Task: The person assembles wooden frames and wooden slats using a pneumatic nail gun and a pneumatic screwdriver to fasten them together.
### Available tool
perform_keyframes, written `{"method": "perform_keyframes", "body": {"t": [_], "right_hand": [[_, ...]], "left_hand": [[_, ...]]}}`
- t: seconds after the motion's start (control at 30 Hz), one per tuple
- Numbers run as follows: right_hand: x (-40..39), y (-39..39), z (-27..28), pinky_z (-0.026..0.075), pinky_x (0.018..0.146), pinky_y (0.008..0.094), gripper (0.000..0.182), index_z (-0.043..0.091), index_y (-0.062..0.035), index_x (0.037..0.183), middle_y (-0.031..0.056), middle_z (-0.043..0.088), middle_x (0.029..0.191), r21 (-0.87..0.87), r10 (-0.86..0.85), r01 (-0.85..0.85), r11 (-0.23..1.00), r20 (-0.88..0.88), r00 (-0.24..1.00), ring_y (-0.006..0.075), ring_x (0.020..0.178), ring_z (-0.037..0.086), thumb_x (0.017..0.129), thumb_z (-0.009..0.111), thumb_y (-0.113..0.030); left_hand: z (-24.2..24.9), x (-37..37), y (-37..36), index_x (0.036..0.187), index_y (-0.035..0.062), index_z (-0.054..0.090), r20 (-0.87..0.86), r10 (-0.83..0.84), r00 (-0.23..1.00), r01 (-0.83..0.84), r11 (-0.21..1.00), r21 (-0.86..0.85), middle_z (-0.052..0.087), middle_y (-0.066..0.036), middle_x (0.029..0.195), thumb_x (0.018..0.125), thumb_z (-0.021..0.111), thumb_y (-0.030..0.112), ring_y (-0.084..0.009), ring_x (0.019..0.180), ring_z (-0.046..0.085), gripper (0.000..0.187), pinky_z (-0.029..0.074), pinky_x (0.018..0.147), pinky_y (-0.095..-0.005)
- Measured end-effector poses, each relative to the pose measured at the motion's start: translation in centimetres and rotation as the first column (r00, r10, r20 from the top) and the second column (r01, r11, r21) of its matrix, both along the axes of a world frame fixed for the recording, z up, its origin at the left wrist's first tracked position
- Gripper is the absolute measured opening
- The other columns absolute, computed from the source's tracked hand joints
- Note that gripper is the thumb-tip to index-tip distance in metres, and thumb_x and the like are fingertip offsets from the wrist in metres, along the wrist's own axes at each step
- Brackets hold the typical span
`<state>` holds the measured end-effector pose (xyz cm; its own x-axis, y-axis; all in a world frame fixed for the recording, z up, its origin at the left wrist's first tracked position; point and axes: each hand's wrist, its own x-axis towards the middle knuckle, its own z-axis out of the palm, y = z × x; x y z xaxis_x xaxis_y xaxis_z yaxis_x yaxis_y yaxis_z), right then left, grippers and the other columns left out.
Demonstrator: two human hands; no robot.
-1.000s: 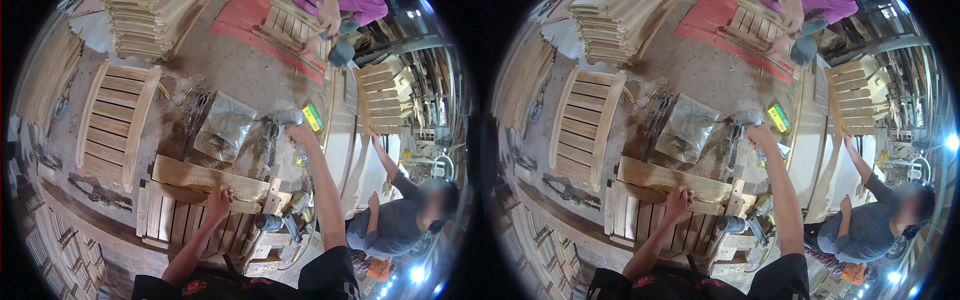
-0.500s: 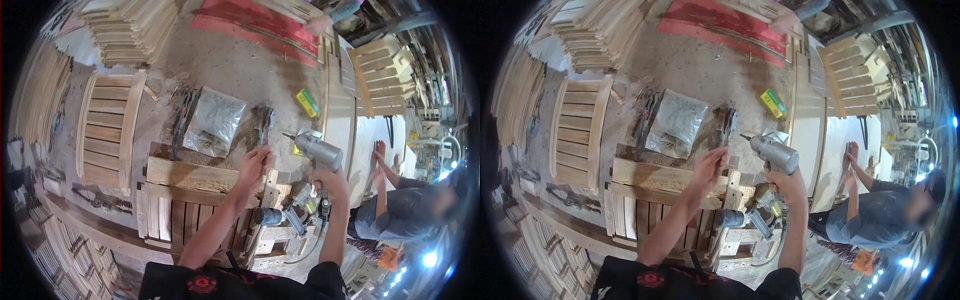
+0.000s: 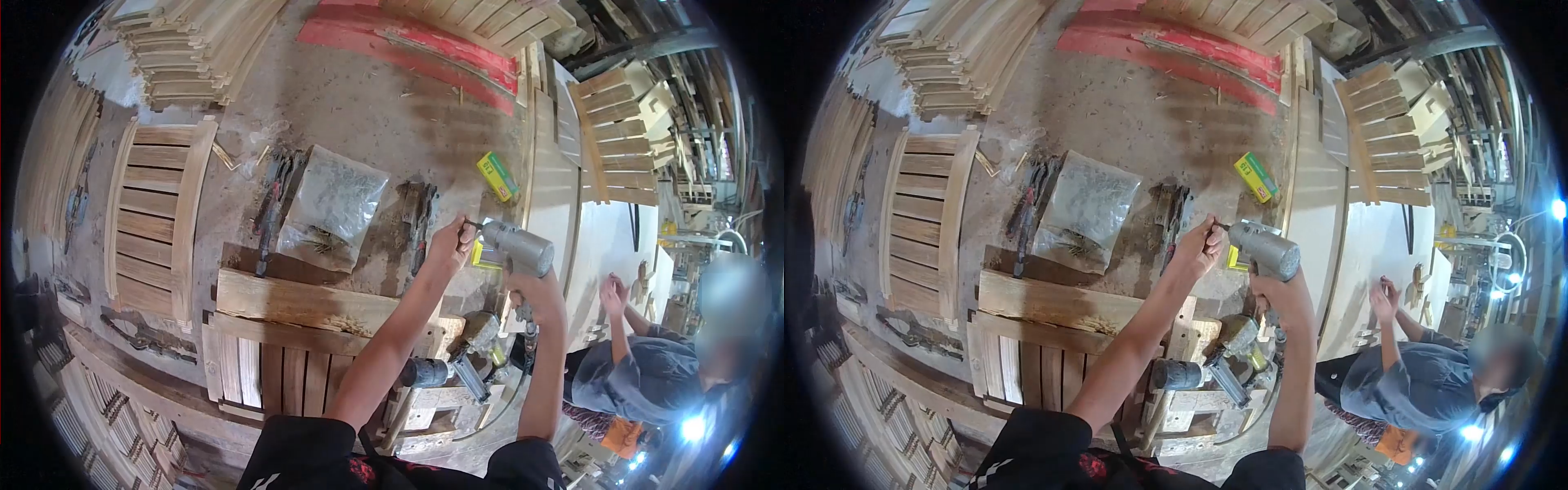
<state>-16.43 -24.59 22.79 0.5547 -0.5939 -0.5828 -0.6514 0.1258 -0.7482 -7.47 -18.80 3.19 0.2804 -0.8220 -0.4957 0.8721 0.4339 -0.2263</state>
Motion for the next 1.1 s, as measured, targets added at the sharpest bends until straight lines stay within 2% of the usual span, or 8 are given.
{"method": "perform_keyframes", "body": {"t": [0.13, 0.33, 0.43, 0.83, 0.93, 1.0, 1.07, 1.1], "right_hand": [[2.1, -0.6, -2.1, 0.037, 0.042, 0.0240, 0.046, 0.056, -0.0016, 0.116, 0.0033, 0.058, 0.080, -0.120, -0.031, 0.022, 0.992, -0.072, 0.997, 0.0085, 0.053, 0.048, 0.070, 0.062, 0.002], [4.4, -2.8, -5.0, 0.042, 0.046, 0.0284, 0.049, 0.057, -0.0010, 0.116, 0.0029, 0.057, 0.080, -0.095, 0.116, -0.134, 0.987, -0.175, 0.978, 0.0108, 0.057, 0.052, 0.067, 0.062, -0.002], [5.3, -3.5, -7.1, 0.044, 0.048, 0.0299, 0.047, 0.058, 0.0006, 0.113, 0.0037, 0.058, 0.082, -0.087, 0.150, -0.160, 0.983, -0.112, 0.982, 0.0122, 0.058, 0.053, 0.066, 0.063, -0.004], [6.3, -4.4, -7.8, 0.045, 0.052, 0.0295, 0.042, 0.058, 0.0006, 0.108, 0.0036, 0.059, 0.081, -0.080, 0.142, -0.160, 0.984, -0.197, 0.970, 0.0132, 0.062, 0.054, 0.067, 0.066, -0.006], [7.6, -4.6, -6.8, 0.042, 0.050, 0.0286, 0.034, 0.059, 0.0004, 0.102, 0.0031, 0.058, 0.076, -0.050, 0.179, -0.199, 0.979, -0.269, 0.946, 0.0118, 0.060, 0.052, 0.069, 0.065, -0.005], [8.6, -4.5, -6.3, 0.039, 0.047, 0.0287, 0.026, 0.060, -0.0005, 0.094, 0.0028, 0.057, 0.071, -0.076, 0.186, -0.213, 0.974, -0.265, 0.946, 0.0113, 0.056, 0.050, 0.069, 0.064, -0.005], [9.3, -4.3, -6.0, 0.037, 0.044, 0.0289, 0.018, 0.061, -0.0013, 0.087, 0.0028, 0.055, 0.067, -0.073, 0.199, -0.229, 0.971, -0.284, 0.938, 0.0111, 0.052, 0.047, 0.069, 0.063, -0.004], [9.7, -4.4, -5.7, 0.036, 0.043, 0.0291, 0.015, 0.060, -0.0017, 0.084, 0.0030, 0.054, 0.065, -0.063, 0.207, -0.236, 0.970, -0.302, 0.931, 0.0113, 0.050, 0.046, 0.069, 0.063, -0.004]], "left_hand": [[-1.5, 1.4, -2.0, 0.095, 0.0080, 0.051, -0.032, 0.007, 0.999, -0.003, 0.995, 0.102, 0.046, 0.001, 0.064, 0.103, 0.042, 0.023, -0.0090, 0.047, 0.039, 0.019, 0.026, 0.040, -0.0220], [-4.2, 2.5, -3.2, 0.106, 0.0113, 0.054, -0.095, 0.151, 0.984, -0.146, 0.987, 0.065, 0.049, 0.002, 0.068, 0.105, 0.035, 0.024, -0.0108, 0.049, 0.041, 0.023, 0.031, 0.043, -0.0250], [-4.8, 3.1, -3.6, 0.110, 0.0145, 0.056, -0.191, 0.192, 0.963, -0.180, 0.981, 0.077, 0.050, 0.002, 0.069, 0.104, 0.033, 0.022, -0.0122, 0.050, 0.041, 0.025, 0.033, 0.045, -0.0271], [-5.4, 2.7, -3.7, 0.106, 0.0145, 0.061, -0.212, 0.239, 0.948, -0.217, 0.968, 0.123, 0.051, 0.002, 0.068, 0.100, 0.038, 0.016, -0.0124, 0.051, 0.041, 0.024, 0.034, 0.050, -0.0261], [-4.1, 1.2, -1.9, 0.108, 0.0111, 0.062, 0.060, 0.003, 0.998, -0.013, 0.987, 0.161, 0.050, 0.001, 0.067, 0.098, 0.045, 0.018, -0.0124, 0.054, 0.044, 0.021, 0.034, 0.050, -0.0241], [2.1, 0.0, 2.5, 0.109, 0.0075, 0.064, 0.222, -0.232, 0.947, 0.129, 0.908, 0.399, 0.051, 0.001, 0.067, 0.096, 0.051, 0.020, -0.0112, 0.057, 0.048, 0.022, 0.036, 0.051, -0.0223], [4.2, -2.2, 8.7, 0.107, 0.0050, 0.066, 0.565, -0.331, 0.756, 0.026, 0.877, 0.480, 0.055, 0.001, 0.071, 0.094, 0.055, 0.017, -0.0101, 0.062, 0.052, 0.021, 0.041, 0.055, -0.0244], [4.8, -2.5, 11.3, 0.102, 0.0038, 0.066, 0.684, -0.340, 0.645, -0.218, 0.776, 0.591, 0.057, 0.000, 0.071, 0.094, 0.056, 0.017, -0.0099, 0.062, 0.052, 0.019, 0.042, 0.055, -0.0246]]}}
